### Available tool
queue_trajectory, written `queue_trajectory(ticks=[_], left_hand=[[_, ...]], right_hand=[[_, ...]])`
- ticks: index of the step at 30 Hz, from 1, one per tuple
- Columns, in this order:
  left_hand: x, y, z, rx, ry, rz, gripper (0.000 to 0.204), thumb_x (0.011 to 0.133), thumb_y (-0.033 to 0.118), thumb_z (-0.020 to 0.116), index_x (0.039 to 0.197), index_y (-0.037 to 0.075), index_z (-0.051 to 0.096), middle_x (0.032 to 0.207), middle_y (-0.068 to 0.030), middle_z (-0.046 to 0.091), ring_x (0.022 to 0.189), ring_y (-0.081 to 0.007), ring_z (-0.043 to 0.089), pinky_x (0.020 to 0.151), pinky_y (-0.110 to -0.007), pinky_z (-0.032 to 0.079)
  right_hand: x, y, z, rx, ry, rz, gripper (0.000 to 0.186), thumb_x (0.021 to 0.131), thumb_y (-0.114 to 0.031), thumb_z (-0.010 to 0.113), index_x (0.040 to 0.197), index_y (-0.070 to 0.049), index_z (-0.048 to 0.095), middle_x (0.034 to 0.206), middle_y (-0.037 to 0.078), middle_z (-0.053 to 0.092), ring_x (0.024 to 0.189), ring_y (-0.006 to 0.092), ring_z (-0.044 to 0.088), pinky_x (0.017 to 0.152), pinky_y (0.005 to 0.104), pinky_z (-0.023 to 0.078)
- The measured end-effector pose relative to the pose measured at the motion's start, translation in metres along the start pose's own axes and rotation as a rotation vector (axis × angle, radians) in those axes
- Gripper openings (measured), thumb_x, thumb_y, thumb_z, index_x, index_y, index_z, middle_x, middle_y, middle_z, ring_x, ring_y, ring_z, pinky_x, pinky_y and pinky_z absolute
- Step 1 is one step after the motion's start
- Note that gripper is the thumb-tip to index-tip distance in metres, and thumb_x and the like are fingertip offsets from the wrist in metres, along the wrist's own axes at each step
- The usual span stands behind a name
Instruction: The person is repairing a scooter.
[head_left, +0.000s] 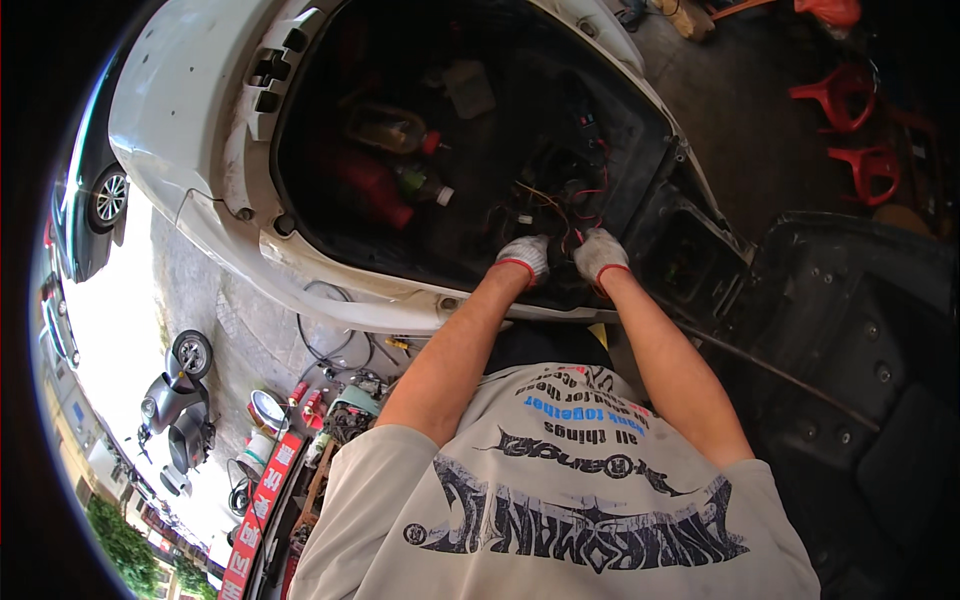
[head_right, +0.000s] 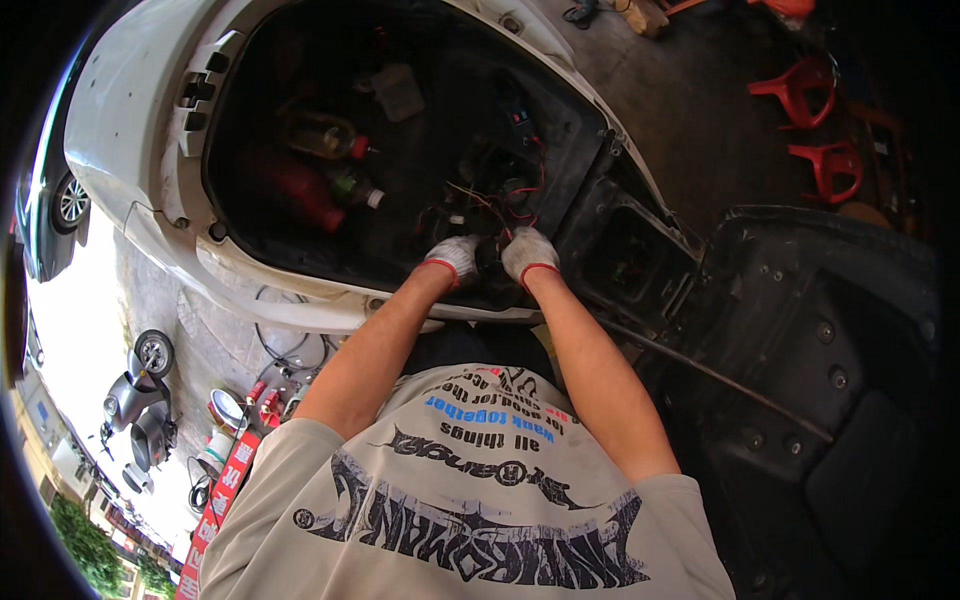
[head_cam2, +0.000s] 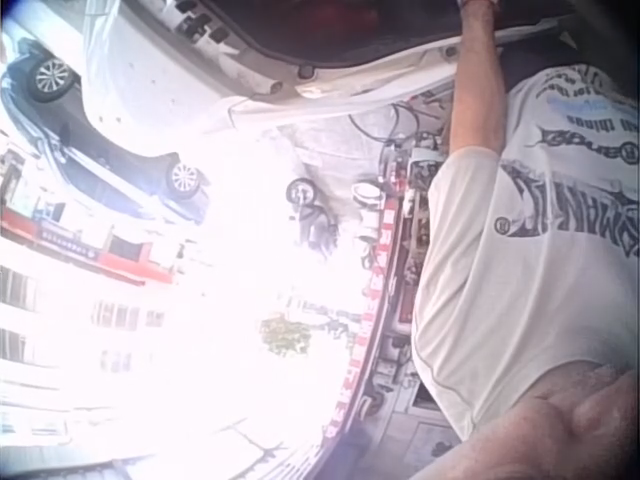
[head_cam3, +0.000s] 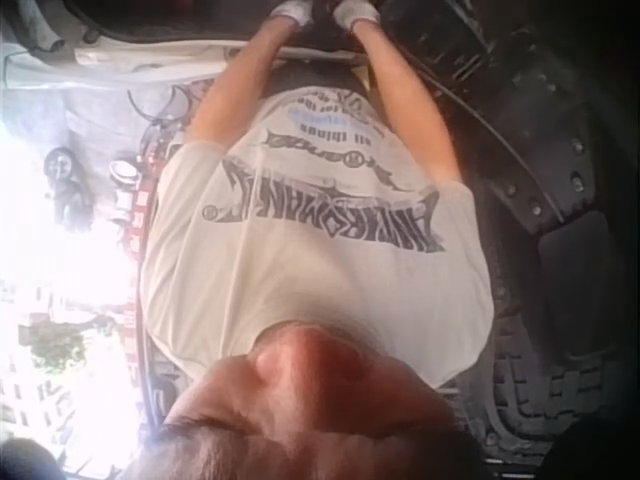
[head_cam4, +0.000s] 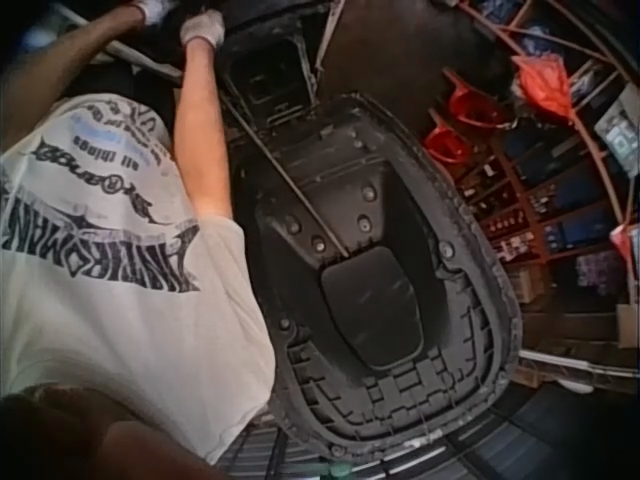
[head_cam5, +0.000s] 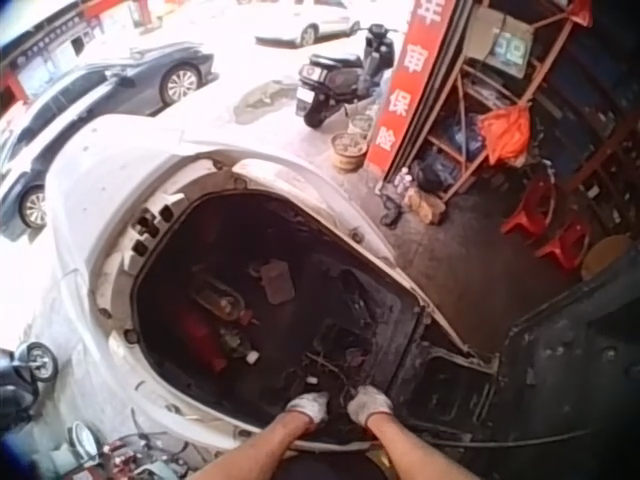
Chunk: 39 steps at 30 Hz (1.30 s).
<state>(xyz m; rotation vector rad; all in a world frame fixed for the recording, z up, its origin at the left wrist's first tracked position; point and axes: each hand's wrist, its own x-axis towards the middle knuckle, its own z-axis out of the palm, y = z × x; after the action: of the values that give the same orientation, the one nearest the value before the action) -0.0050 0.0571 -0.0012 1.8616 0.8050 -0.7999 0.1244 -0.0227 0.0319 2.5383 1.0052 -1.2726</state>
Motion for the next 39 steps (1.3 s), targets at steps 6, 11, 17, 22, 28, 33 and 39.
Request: queue_trajectory(ticks=[6, 11, 17, 22, 28, 33, 39], left_hand=[[0.000, 0.006, -0.002, 0.034, -0.009, 0.031, 0.040, 0.081, 0.013, 0.055, 0.119, 0.002, 0.057, 0.124, -0.0200, 0.057, 0.117, -0.0325, 0.054, 0.097, -0.041, 0.046], [0.009, -0.004, 0.007, -0.030, -0.028, 0.038, 0.053, 0.077, 0.019, 0.062, 0.128, 0.008, 0.051, 0.127, -0.0193, 0.055, 0.118, -0.0344, 0.051, 0.099, -0.041, 0.043], [0.020, -0.010, 0.017, -0.009, -0.029, 0.063, 0.058, 0.077, 0.020, 0.063, 0.133, 0.011, 0.048, 0.131, -0.0181, 0.052, 0.121, -0.0336, 0.049, 0.101, -0.040, 0.041], [0.022, -0.010, 0.017, 0.020, -0.051, 0.038, 0.059, 0.076, 0.020, 0.064, 0.133, 0.013, 0.049, 0.132, -0.0176, 0.051, 0.122, -0.0331, 0.049, 0.102, -0.039, 0.041], [0.017, -0.007, 0.012, 0.012, -0.019, 0.046, 0.054, 0.075, 0.027, 0.067, 0.126, 0.013, 0.054, 0.125, -0.0177, 0.056, 0.117, -0.0335, 0.053, 0.098, -0.041, 0.044], [0.018, -0.009, 0.014, -0.009, 0.014, 0.061, 0.055, 0.074, 0.033, 0.068, 0.123, 0.011, 0.056, 0.123, -0.0184, 0.057, 0.115, -0.0339, 0.054, 0.097, -0.041, 0.045], [0.020, -0.011, 0.017, 0.001, 0.032, 0.055, 0.054, 0.075, 0.033, 0.067, 0.123, 0.010, 0.056, 0.123, -0.0187, 0.057, 0.115, -0.0338, 0.054, 0.097, -0.042, 0.045]], right_hand=[[0.006, 0.025, 0.011, 0.246, 0.103, -0.011, 0.033, 0.079, -0.032, 0.064, 0.095, -0.004, 0.068, 0.091, 0.020, 0.067, 0.091, 0.0388, 0.062, 0.078, 0.0433, 0.049], [-0.003, 0.009, -0.015, 0.430, -0.135, 0.122, 0.038, 0.079, -0.034, 0.061, 0.102, -0.004, 0.066, 0.105, 0.024, 0.063, 0.103, 0.0369, 0.059, 0.088, 0.0429, 0.048], [-0.006, -0.002, -0.008, 0.188, 0.069, -0.080, 0.041, 0.081, -0.034, 0.061, 0.111, -0.006, 0.063, 0.113, 0.021, 0.061, 0.108, 0.0360, 0.057, 0.093, 0.0419, 0.044], [-0.009, -0.004, -0.009, 0.133, 0.151, -0.123, 0.042, 0.083, -0.035, 0.059, 0.114, -0.007, 0.062, 0.116, 0.021, 0.060, 0.111, 0.0361, 0.055, 0.095, 0.0422, 0.044], [-0.004, 0.003, 0.002, 0.036, 0.093, -0.130, 0.042, 0.080, -0.035, 0.062, 0.114, -0.009, 0.062, 0.114, 0.019, 0.062, 0.110, 0.0350, 0.056, 0.095, 0.0412, 0.045], [-0.001, 0.002, -0.001, -0.014, -0.051, -0.101, 0.044, 0.079, -0.034, 0.058, 0.117, -0.010, 0.061, 0.116, 0.019, 0.061, 0.111, 0.0344, 0.056, 0.096, 0.0402, 0.044], [-0.001, 0.003, 0.003, -0.024, 0.000, -0.125, 0.044, 0.078, -0.033, 0.057, 0.115, -0.010, 0.062, 0.115, 0.020, 0.062, 0.110, 0.0357, 0.056, 0.094, 0.0414, 0.045]])
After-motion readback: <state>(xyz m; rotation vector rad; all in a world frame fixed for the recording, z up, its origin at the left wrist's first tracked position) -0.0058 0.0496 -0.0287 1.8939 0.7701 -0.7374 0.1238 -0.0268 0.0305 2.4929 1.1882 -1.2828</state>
